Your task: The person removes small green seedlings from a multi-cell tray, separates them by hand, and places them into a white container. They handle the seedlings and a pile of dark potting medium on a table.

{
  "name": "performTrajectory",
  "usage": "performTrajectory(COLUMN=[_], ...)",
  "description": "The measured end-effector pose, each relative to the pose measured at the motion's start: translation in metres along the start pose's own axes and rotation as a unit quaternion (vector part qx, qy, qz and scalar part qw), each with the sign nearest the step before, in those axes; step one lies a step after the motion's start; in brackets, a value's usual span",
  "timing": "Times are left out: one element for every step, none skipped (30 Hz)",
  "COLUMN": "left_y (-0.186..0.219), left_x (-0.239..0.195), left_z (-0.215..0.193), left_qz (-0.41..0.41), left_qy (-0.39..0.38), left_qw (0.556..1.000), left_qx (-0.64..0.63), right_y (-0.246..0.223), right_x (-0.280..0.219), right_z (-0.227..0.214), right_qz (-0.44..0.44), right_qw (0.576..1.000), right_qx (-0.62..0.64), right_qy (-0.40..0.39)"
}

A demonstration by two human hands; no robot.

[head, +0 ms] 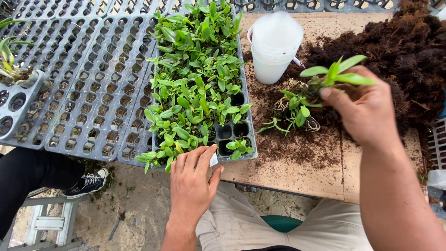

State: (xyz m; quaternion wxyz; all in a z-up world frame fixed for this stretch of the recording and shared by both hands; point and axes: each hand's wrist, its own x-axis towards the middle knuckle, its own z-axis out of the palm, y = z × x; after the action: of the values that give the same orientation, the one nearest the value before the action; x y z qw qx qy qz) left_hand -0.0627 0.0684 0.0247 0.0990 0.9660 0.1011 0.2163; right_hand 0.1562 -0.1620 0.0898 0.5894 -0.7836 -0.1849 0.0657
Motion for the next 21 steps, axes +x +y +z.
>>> performTrajectory(left_y=[0.002,0.004,0.006,0.01,0.014,0.019,0.022,0.026,0.029,0.038,0.048,0.057,0.067,0.077,0.088,0.094,0.101,0.108,0.112,0.116,0.121], left_x=[0.0,0.001,0.001,0.003,0.005,0.007,0.006,0.006,0.006,0.009,0.012,0.015,0.018,0.021,0.024,0.027,0.029,0.03,0.034,0.037,0.04], left_z=[-0.001,-0.002,-0.003,-0.005,-0.006,-0.008,-0.001,0.005,0.012,0.015,0.017,0.02,0.021,0.023,0.024,0.025,0.025,0.025,0.033,0.04,0.047], left_qz=[0.001,0.003,0.006,0.007,0.019,0.032,0.034,0.052,0.07,0.071,0.093,0.116,0.118,0.118,0.118,0.12,0.073,0.026,0.026,-0.008,-0.042], left_qy=[0.0,0.003,0.007,0.007,0.033,0.059,0.059,0.078,0.097,0.098,0.117,0.135,0.135,0.119,0.101,0.101,0.047,-0.008,-0.007,-0.023,-0.039], left_qw=[1.0,1.0,1.0,1.0,0.998,0.996,0.996,0.993,0.988,0.988,0.975,0.956,0.955,0.936,0.912,0.911,0.896,0.873,0.873,0.864,0.852], left_qx=[-0.001,-0.014,-0.027,-0.027,-0.042,-0.056,-0.057,-0.077,-0.097,-0.097,-0.166,-0.234,-0.235,-0.309,-0.38,-0.381,-0.436,-0.487,-0.486,-0.504,-0.52], right_y=[0.007,0.015,0.023,0.024,0.024,0.025,0.024,0.022,0.019,0.014,0.01,0.005,0.008,0.011,0.014,0.025,0.035,0.047,0.049,0.051,0.053], right_x=[0.004,0.008,0.012,0.014,0.017,0.019,0.021,0.024,0.026,0.028,0.03,0.031,0.034,0.037,0.04,0.041,0.043,0.044,0.045,0.046,0.046], right_z=[-0.006,-0.011,-0.017,-0.02,-0.023,-0.026,-0.024,-0.022,-0.02,-0.014,-0.008,-0.003,-0.001,0.0,0.002,-0.002,-0.006,-0.009,-0.011,-0.013,-0.015], right_qz=[0.0,-0.016,-0.033,-0.033,-0.029,-0.025,-0.024,-0.013,-0.002,-0.002,0.03,0.063,0.063,0.08,0.097,0.097,0.057,0.015,0.014,0.016,0.017], right_qw=[1.0,1.0,0.999,0.998,0.992,0.974,0.974,0.974,0.974,0.974,0.971,0.966,0.966,0.943,0.906,0.907,0.908,0.909,0.909,0.91,0.912], right_qx=[-0.001,-0.002,-0.004,-0.004,-0.104,-0.203,-0.204,-0.209,-0.214,-0.214,-0.229,-0.245,-0.244,-0.321,-0.393,-0.393,-0.397,-0.399,-0.399,-0.394,-0.389], right_qy=[0.001,0.022,0.043,0.044,0.069,0.094,0.096,0.087,0.079,0.08,0.063,0.047,0.048,-0.037,-0.121,-0.12,-0.119,-0.12,-0.119,-0.124,-0.129])
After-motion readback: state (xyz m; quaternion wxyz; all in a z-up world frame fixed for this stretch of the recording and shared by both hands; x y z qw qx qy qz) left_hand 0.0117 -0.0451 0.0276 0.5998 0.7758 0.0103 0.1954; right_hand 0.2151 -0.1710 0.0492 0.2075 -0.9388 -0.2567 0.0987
